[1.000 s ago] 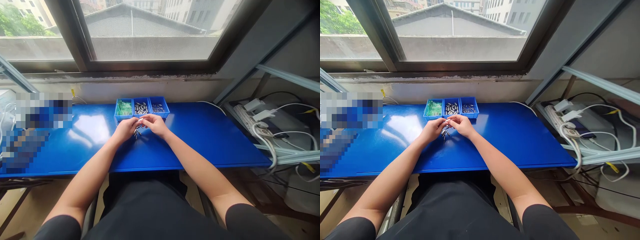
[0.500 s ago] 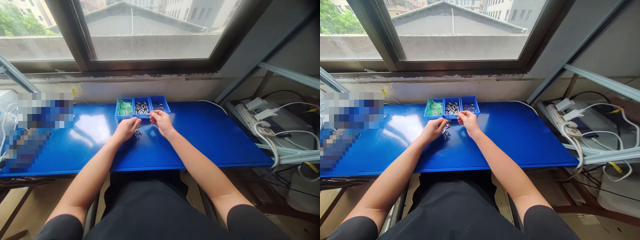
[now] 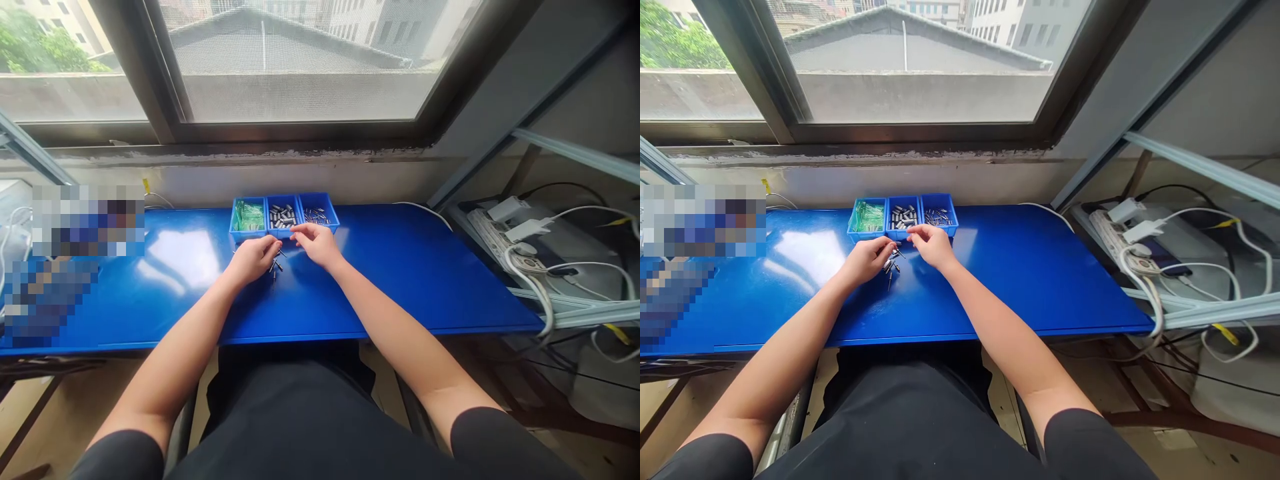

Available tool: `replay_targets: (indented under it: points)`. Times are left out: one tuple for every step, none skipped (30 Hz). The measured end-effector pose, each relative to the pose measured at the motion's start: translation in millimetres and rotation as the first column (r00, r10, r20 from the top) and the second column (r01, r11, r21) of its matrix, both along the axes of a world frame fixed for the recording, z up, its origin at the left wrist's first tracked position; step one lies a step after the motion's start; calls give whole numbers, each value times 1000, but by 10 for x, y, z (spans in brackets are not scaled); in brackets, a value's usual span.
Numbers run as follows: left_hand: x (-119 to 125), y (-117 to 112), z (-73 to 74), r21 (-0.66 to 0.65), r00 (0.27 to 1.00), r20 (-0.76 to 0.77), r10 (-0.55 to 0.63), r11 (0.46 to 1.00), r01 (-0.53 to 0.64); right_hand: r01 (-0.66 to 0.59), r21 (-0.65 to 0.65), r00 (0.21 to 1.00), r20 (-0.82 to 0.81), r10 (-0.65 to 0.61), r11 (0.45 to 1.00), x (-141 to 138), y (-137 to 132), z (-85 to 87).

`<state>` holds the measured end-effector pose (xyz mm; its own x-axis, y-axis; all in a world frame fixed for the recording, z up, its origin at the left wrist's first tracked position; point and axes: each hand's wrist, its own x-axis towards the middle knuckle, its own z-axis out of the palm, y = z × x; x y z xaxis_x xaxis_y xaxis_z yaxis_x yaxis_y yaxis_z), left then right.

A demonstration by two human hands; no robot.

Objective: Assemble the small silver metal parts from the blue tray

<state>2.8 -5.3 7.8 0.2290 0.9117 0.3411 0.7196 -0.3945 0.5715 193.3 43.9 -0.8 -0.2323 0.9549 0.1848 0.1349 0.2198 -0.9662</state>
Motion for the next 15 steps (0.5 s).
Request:
replay_targets:
  points:
    - [1, -2, 3, 2, 1000, -1, -3, 1000, 3, -26, 46, 997, 78, 22, 999, 4, -22, 4]
    - [2, -3, 5, 4, 1000, -3, -5, 1000, 5, -63, 83, 986, 161, 49, 995, 7, -42, 6]
    - [4, -4, 6, 5, 1000, -6, -8, 1000, 8, -105, 111, 966, 247, 75, 988, 8, -59, 4]
    - [5, -5, 6, 4, 1000, -7, -9, 1000, 9, -152, 130, 939, 329, 102, 980, 5, -72, -3]
    - [6, -6, 6, 2, 1000, -8, -9, 1000, 9, -192, 143, 913, 388, 124, 971, 1, -80, -13]
    - [7, -6, 5, 1, 1000, -9, -8, 1000, 8, -225, 159, 891, 432, 137, 961, -5, -83, -27]
    - [8, -7, 4, 0, 1000, -10, -6, 1000, 6, -250, 179, 872, 469, 141, 952, -11, -83, -42]
    - [9, -7, 3, 0, 1000, -12, -5, 1000, 5, -269, 198, 855, 499, 139, 942, -17, -79, -58]
    - [10, -7, 2, 0, 1000, -16, -6, 1000, 6, -284, 210, 843, 519, 140, 935, -21, -74, -71]
    - [10, -7, 1, 0, 1000, -20, -7, 1000, 7, -294, 217, 835, 532, 140, 931, -25, -69, -81]
    - [11, -8, 1, 1, 1000, -22, -8, 1000, 8, -300, 216, 830, 539, 143, 929, -28, -66, -86]
    - [12, -8, 0, 1, 1000, -23, -9, 1000, 9, -301, 208, 826, 544, 145, 931, -30, -65, -87]
    - [13, -9, 0, 2, 1000, -23, -9, 1000, 9, -299, 200, 823, 549, 145, 933, -34, -66, -84]
    - [14, -10, -1, 4, 1000, -23, -8, 1000, 8, -295, 196, 819, 556, 142, 935, -38, -71, -78]
    - [14, -11, -3, 5, 1000, -24, -7, 1000, 7, -290, 197, 815, 564, 134, 937, -44, -77, -71]
